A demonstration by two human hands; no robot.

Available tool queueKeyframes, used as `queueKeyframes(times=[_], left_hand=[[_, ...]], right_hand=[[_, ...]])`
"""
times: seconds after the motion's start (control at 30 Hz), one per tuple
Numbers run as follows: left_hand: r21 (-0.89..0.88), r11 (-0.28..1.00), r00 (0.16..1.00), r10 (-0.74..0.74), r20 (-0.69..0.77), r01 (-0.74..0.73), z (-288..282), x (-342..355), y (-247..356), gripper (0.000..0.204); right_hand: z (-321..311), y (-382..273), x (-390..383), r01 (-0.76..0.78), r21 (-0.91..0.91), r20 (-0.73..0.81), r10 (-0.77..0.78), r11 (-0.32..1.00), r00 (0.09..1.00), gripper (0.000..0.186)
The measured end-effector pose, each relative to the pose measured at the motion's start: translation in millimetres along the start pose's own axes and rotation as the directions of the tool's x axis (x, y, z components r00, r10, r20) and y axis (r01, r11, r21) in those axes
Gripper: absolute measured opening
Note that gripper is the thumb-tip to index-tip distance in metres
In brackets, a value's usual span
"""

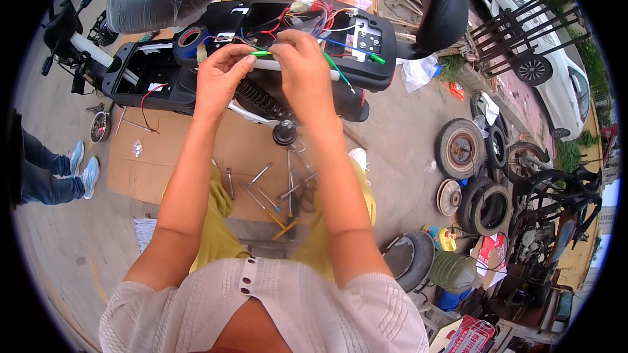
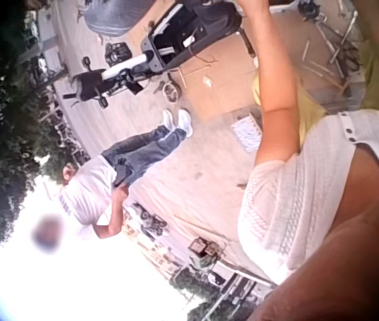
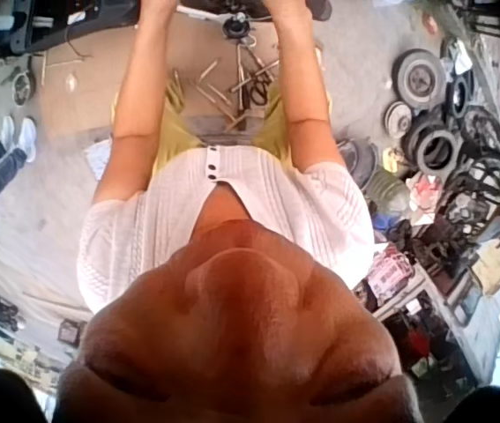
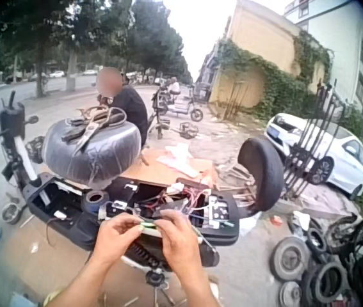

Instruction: The person sits on the ground and repairs the wiring of an electric scooter. They use pliers to strip and cut wires, then use electrical tape to insulate the connections.

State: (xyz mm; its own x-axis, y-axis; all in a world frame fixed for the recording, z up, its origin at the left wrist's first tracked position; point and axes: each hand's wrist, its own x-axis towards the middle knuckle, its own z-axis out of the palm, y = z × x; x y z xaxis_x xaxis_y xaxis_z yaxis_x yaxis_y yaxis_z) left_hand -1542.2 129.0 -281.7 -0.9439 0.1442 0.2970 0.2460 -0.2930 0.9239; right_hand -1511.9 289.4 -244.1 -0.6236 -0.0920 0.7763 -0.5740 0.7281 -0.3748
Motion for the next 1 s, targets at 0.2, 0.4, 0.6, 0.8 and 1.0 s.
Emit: queueKeyframes(times=[0.2,0.4,0.6,0.8,1.0], left_hand=[[-0.057,0.998,0.997,-0.007,-0.073,0.003,7,-1,6,0.014],[-0.061,0.998,1.0,-0.008,0.012,0.008,2,3,0,0.018],[-0.032,0.999,1.0,-0.026,0.015,0.027,5,1,-2,0.016],[0.004,1.0,1.0,-0.013,-0.005,0.013,10,5,-7,0.016],[-0.204,0.977,0.998,0.061,0.0,-0.06,19,4,-4,0.021]], right_hand=[[-3,11,-1,0.025,-0.086,-0.039,-0.028,0.996,0.999,0.017],[-2,13,-3,0.032,-0.073,-0.044,-0.036,0.997,0.998,0.016],[3,12,-2,0.043,-0.02,-0.043,-0.044,0.999,0.998,0.014],[5,9,0,0.06,0.021,-0.015,-0.06,0.998,0.998,0.018],[1,5,-2,0.044,0.018,0.041,-0.045,0.999,0.998,0.028]])
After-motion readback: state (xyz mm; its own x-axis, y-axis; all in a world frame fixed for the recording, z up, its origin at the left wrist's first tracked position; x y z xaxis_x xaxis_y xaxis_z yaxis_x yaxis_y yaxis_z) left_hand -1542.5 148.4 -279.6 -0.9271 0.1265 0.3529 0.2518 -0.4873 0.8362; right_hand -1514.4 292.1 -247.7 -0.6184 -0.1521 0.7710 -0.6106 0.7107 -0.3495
